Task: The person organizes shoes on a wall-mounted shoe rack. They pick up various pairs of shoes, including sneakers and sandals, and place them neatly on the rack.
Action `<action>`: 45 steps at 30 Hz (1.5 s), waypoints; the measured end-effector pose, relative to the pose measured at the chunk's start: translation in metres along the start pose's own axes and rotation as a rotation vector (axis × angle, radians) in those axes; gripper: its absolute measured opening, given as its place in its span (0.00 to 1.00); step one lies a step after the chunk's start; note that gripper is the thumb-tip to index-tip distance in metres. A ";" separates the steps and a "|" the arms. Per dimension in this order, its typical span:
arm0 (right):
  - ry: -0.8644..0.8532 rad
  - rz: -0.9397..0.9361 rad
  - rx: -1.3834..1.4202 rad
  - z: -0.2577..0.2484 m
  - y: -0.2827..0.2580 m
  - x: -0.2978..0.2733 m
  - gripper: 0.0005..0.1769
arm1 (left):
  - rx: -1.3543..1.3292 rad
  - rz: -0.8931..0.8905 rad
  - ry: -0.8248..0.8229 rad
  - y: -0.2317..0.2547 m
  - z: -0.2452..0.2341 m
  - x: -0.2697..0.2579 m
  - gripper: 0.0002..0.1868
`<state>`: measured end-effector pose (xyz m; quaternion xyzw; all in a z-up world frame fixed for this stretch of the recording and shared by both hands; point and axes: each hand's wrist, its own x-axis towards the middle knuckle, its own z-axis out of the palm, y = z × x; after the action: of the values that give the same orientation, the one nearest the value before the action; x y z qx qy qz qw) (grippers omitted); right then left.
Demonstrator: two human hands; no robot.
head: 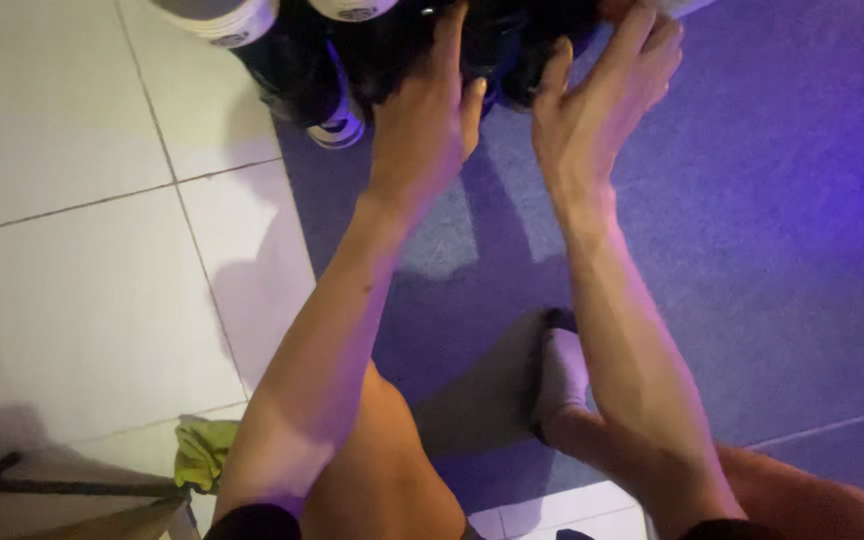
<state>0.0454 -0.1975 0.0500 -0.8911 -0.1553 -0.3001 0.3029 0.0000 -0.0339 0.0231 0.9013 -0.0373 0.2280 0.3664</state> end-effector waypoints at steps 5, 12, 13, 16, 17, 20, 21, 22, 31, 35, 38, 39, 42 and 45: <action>-0.161 0.014 0.153 0.009 -0.043 -0.013 0.19 | 0.135 -0.179 -0.032 -0.003 -0.057 -0.002 0.16; -0.353 -0.065 0.275 0.041 -0.091 -0.013 0.26 | 0.349 -0.470 -0.053 -0.041 -0.093 -0.029 0.36; -0.405 -0.035 0.303 0.045 -0.095 -0.012 0.25 | 0.351 -0.504 -0.070 -0.049 -0.090 -0.030 0.38; -0.504 -0.054 0.333 0.059 -0.113 -0.017 0.28 | 0.298 -0.633 -0.092 -0.075 -0.083 -0.037 0.46; -0.527 -0.078 0.333 0.063 -0.118 -0.019 0.30 | 0.269 -0.680 -0.096 -0.082 -0.080 -0.039 0.49; -0.619 -0.134 0.311 0.073 -0.128 -0.023 0.34 | 0.201 -0.596 -0.025 -0.099 -0.071 -0.049 0.51; -0.622 -0.159 0.295 0.077 -0.131 -0.024 0.36 | 0.208 -0.607 -0.049 -0.104 -0.068 -0.050 0.50; -0.625 -0.185 0.277 0.081 -0.132 -0.024 0.37 | 0.215 -0.617 -0.073 -0.108 -0.065 -0.048 0.48; -0.559 -0.423 0.172 0.107 -0.112 -0.029 0.21 | 0.255 -0.608 -0.126 -0.106 -0.037 -0.053 0.37; -0.596 -0.372 0.118 0.114 -0.109 -0.031 0.17 | 0.267 -0.609 -0.086 -0.100 -0.028 -0.049 0.29; -0.566 -0.421 0.176 0.114 -0.108 -0.031 0.13 | 0.238 -0.704 -0.122 -0.088 -0.033 -0.045 0.29; -0.557 -0.430 0.187 0.114 -0.109 -0.031 0.14 | 0.241 -0.694 -0.079 -0.086 -0.035 -0.043 0.30; -0.556 -0.397 0.212 0.114 -0.111 -0.033 0.15 | 0.248 -0.688 -0.006 -0.081 -0.040 -0.042 0.31; -0.571 -0.311 0.225 0.117 -0.114 -0.032 0.14 | 0.248 -0.715 -0.022 -0.079 -0.037 -0.042 0.33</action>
<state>0.0196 -0.0391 0.0066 -0.8660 -0.3998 -0.0619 0.2941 -0.0331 0.0444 -0.0234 0.8974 0.3035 0.0789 0.3103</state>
